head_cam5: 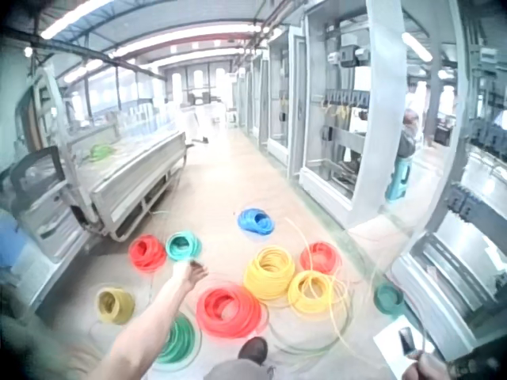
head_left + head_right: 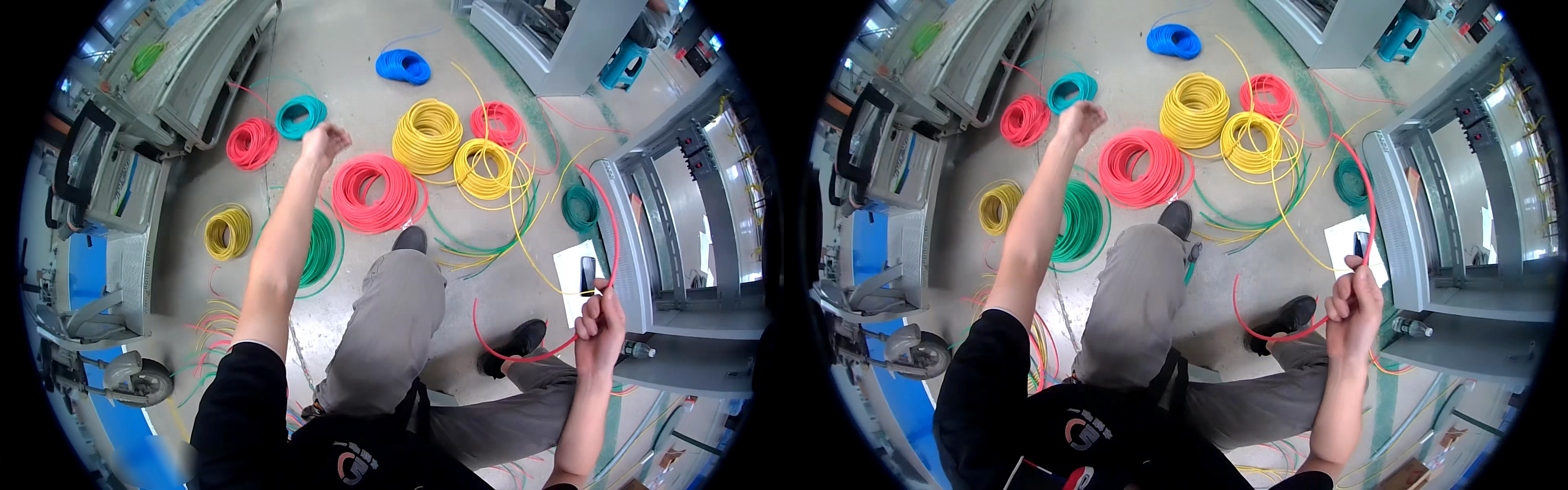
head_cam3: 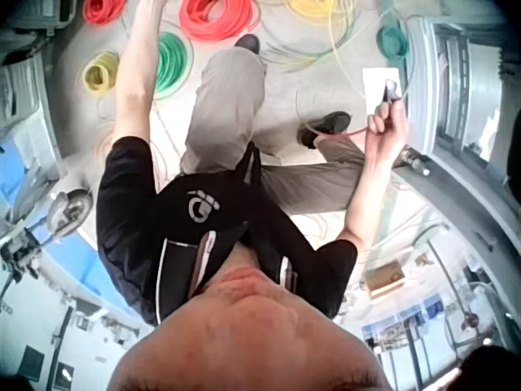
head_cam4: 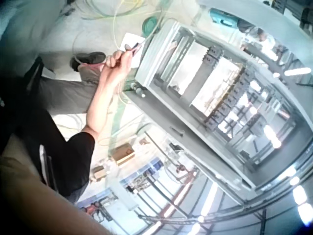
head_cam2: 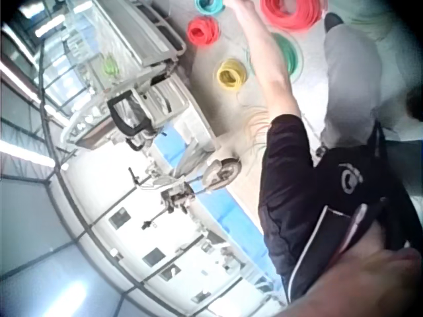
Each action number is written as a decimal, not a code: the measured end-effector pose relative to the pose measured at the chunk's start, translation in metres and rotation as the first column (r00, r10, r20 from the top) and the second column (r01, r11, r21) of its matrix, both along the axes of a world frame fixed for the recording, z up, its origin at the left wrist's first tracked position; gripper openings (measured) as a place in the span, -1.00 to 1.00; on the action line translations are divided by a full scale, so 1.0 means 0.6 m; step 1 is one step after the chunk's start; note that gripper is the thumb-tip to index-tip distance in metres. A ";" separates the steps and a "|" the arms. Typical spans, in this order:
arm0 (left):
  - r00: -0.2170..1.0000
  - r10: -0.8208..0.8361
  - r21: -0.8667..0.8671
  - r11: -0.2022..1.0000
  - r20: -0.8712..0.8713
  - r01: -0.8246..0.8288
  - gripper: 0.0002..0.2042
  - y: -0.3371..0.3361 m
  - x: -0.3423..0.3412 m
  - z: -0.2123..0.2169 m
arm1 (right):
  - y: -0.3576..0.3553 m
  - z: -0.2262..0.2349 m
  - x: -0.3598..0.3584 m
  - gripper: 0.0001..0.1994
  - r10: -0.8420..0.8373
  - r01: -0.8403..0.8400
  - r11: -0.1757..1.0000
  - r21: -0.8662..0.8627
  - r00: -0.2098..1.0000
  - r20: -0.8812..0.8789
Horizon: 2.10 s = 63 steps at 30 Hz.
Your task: The person sits on the floor and uses wire strippers to remove the insulation from the ends of red and green wires. They repeatedly pull wire from coils, strip the ends, and place the stripped pieces on the floor.
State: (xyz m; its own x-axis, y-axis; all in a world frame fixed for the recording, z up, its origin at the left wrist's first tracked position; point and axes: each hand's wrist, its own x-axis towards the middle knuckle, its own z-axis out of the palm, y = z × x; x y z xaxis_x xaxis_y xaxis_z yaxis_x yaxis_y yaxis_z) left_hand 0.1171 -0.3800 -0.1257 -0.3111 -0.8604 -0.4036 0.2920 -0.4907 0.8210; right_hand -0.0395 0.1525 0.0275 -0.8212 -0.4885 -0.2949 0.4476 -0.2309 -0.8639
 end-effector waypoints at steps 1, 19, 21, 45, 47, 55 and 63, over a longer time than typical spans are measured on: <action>0.995 -0.038 -0.021 0.999 0.096 0.040 -0.88 -0.014 0.032 -0.029 | -0.009 0.001 0.004 -0.72 0.044 -0.044 0.999 -0.014 0.999 0.014; 0.968 0.175 0.431 0.870 0.181 -0.238 -0.86 0.199 0.116 -0.507 | 0.053 -0.030 0.014 -0.75 -0.048 0.039 0.989 0.140 0.997 0.062; 0.895 0.401 0.389 0.806 0.197 -0.446 -0.85 0.156 0.106 -0.479 | 0.045 -0.031 0.017 -0.76 -0.028 0.018 0.991 0.131 0.997 0.073; 0.432 -0.886 -0.478 0.310 0.168 0.822 -0.73 0.780 0.196 0.251 | 0.016 0.036 0.005 -0.74 0.432 0.318 0.600 -0.734 0.643 0.632; 0.478 -0.878 -0.397 0.450 -0.034 0.800 -0.76 0.827 0.231 0.280 | 0.019 0.005 -0.023 -0.79 0.272 0.385 0.658 -0.647 0.680 0.681; 0.505 -0.837 -0.122 0.535 -0.209 0.836 -0.77 0.849 0.260 0.240 | 0.030 -0.038 -0.068 -0.85 -0.092 0.401 0.789 -0.466 0.826 0.556; 0.551 -0.835 -0.203 0.541 -0.011 0.816 -0.77 0.772 0.145 0.228 | 0.013 0.020 0.220 -0.60 0.108 -0.108 0.994 -0.007 0.991 -0.077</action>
State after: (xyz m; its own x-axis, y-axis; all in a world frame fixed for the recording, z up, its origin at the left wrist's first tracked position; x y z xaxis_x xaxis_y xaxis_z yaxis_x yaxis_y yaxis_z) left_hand 0.2042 0.0831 0.0110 -0.9444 -0.2475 -0.2166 -0.0951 -0.4249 0.9002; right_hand 0.0925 0.1601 0.0392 -0.7834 -0.5785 -0.2272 0.4032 -0.1948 -0.8941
